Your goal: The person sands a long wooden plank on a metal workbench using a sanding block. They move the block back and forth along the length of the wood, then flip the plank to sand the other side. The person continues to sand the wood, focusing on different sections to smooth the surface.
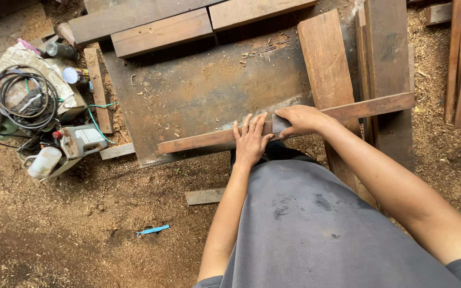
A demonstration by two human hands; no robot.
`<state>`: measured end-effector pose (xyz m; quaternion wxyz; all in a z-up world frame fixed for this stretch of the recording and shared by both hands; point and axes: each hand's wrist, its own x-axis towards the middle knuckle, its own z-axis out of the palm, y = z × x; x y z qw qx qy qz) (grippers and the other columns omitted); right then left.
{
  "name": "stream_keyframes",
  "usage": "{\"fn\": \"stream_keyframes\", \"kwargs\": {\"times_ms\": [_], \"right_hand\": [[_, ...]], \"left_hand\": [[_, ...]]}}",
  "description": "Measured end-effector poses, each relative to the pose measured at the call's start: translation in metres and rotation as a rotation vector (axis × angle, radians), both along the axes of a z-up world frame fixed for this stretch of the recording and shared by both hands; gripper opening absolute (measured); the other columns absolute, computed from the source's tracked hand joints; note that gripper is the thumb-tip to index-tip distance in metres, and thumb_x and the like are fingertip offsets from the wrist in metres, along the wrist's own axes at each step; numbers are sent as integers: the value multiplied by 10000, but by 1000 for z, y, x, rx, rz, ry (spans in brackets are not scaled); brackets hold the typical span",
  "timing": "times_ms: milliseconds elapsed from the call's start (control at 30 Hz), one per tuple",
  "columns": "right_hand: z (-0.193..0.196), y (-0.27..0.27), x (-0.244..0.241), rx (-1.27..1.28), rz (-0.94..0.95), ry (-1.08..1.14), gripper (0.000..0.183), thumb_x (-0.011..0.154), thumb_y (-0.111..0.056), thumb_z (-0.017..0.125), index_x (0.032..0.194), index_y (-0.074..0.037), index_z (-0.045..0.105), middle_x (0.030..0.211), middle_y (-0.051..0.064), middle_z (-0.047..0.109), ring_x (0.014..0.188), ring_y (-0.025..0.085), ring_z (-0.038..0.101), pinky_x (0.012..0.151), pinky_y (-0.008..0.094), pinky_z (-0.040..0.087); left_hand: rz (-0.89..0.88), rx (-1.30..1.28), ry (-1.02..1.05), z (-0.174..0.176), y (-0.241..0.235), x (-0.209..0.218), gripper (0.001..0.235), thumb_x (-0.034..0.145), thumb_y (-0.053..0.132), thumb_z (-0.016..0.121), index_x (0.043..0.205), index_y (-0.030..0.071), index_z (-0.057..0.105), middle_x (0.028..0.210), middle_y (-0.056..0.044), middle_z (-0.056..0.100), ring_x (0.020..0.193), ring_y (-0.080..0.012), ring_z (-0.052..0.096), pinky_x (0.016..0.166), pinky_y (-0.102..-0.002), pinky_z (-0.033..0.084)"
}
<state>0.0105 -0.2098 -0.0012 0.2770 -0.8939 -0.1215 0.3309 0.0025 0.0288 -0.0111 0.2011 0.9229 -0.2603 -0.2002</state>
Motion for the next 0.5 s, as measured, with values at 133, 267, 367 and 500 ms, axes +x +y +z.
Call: {"fn": "stream_keyframes", "kwargs": {"times_ms": [133,267,367,500], "right_hand": [[13,-6,3,-58,-33,143,923,714,-551,834,1436,-65,524,1441,131,580,1325,314,551,1082,434,457],[12,6,3,-49,-34,86,904,718,-527,838,1416,-41,533,1416,149,598,1310,323,565,1077,438,462],[3,12,-1,15,-27,-36,843,728,-497,832,1367,-15,571,1376,167,633,1284,340,590,1073,440,473],[4,-9,-18,22,-6,-76,897,705,-512,845,1375,4,544,1338,193,630,1231,365,601,1026,454,486]], "left_hand": [[-3,-3,9,1,0,1,731,963,521,596,1589,256,327,1568,-17,431,1526,-270,273,1250,-603,45],[1,12,23,2,0,0,716,969,505,590,1592,265,332,1572,-5,436,1531,-254,280,1261,-599,48],[-1,17,31,3,0,2,707,977,494,591,1596,268,336,1592,3,422,1549,-245,260,1269,-601,47],[-12,-25,-54,7,3,-9,805,938,526,627,1603,207,304,1665,-82,291,1575,-320,145,1240,-637,31]]}}
